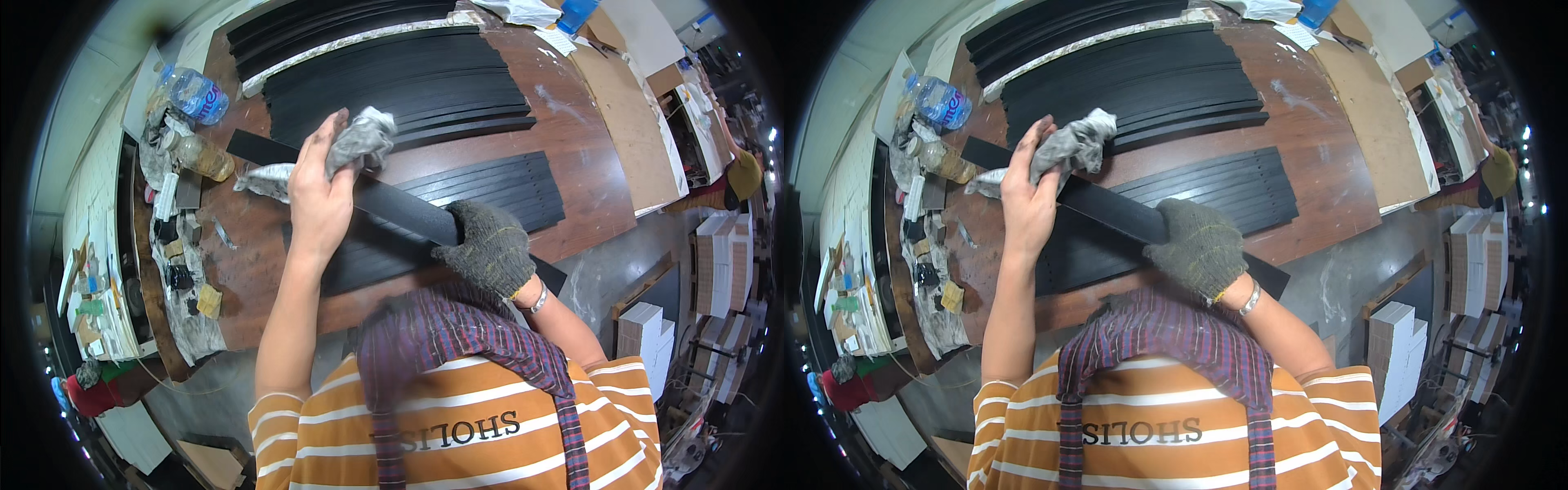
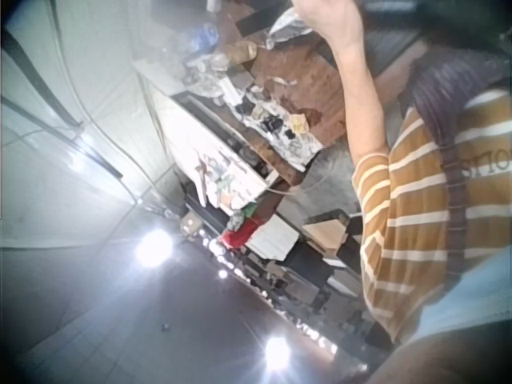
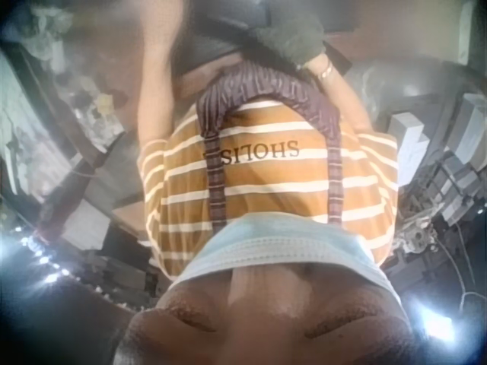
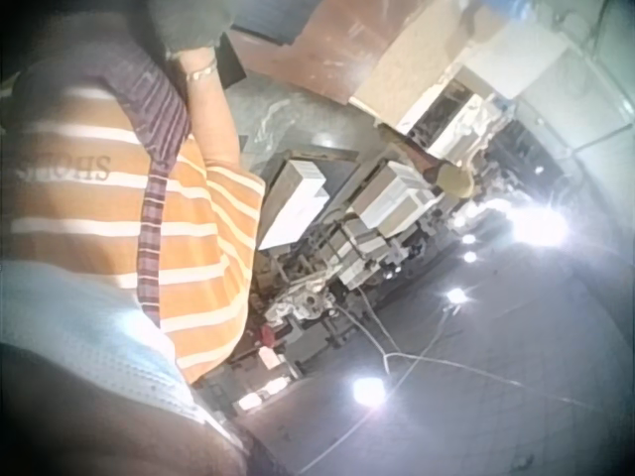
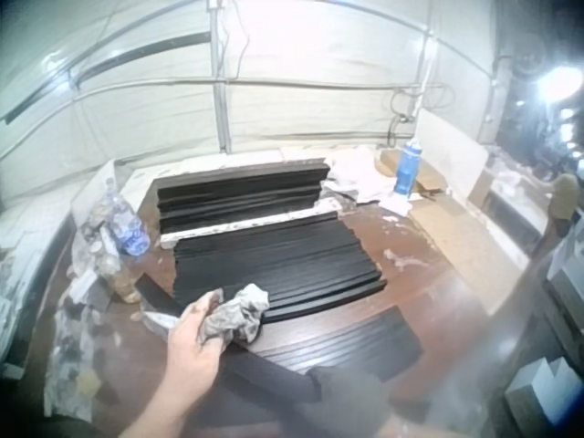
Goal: The person wipes and scrubs long black planks on a wooden workbench using a cloth and a small yellow sponge. They handle each plank one at a time, wiping both sides and edges, then place the cleaned planks into a stack.
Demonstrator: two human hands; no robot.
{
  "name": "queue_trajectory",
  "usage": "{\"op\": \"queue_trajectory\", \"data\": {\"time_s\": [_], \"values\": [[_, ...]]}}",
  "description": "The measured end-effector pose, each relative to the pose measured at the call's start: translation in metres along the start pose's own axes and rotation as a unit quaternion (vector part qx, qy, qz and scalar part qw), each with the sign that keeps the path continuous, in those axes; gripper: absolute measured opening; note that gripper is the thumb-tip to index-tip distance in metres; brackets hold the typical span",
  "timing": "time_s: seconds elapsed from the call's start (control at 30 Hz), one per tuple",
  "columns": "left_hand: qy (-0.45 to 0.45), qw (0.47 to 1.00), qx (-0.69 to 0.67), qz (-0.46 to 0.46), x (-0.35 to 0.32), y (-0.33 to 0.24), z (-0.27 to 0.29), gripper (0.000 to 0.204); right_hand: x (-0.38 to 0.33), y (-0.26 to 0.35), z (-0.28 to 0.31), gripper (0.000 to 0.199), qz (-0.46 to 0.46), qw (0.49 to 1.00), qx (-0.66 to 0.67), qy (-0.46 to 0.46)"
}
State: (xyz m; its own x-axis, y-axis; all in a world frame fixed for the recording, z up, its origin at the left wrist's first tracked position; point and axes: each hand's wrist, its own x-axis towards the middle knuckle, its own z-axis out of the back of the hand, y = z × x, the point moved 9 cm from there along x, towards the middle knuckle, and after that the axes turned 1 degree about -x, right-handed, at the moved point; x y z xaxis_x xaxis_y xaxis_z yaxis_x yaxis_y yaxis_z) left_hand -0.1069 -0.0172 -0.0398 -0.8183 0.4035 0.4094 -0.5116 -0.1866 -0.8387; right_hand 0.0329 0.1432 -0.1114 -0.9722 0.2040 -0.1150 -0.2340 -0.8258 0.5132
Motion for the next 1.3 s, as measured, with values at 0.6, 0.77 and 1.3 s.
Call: {"op": "queue_trajectory", "data": {"time_s": [0.6,0.77,1.3], "values": [[-0.184,0.964,0.185,0.056,0.015,0.112,0.195,0.031,-0.06,-0.044,0.031,0.052,-0.07,0.998,-0.001,-0.002],[-0.114,0.91,-0.36,0.171,-0.021,0.053,0.103,0.041,-0.049,-0.051,0.027,0.05,-0.102,0.993,0.017,-0.052],[0.055,0.837,0.482,-0.254,0.005,0.074,0.04,0.052,-0.07,-0.037,0.015,0.052,-0.085,0.995,0.049,0.002]]}}
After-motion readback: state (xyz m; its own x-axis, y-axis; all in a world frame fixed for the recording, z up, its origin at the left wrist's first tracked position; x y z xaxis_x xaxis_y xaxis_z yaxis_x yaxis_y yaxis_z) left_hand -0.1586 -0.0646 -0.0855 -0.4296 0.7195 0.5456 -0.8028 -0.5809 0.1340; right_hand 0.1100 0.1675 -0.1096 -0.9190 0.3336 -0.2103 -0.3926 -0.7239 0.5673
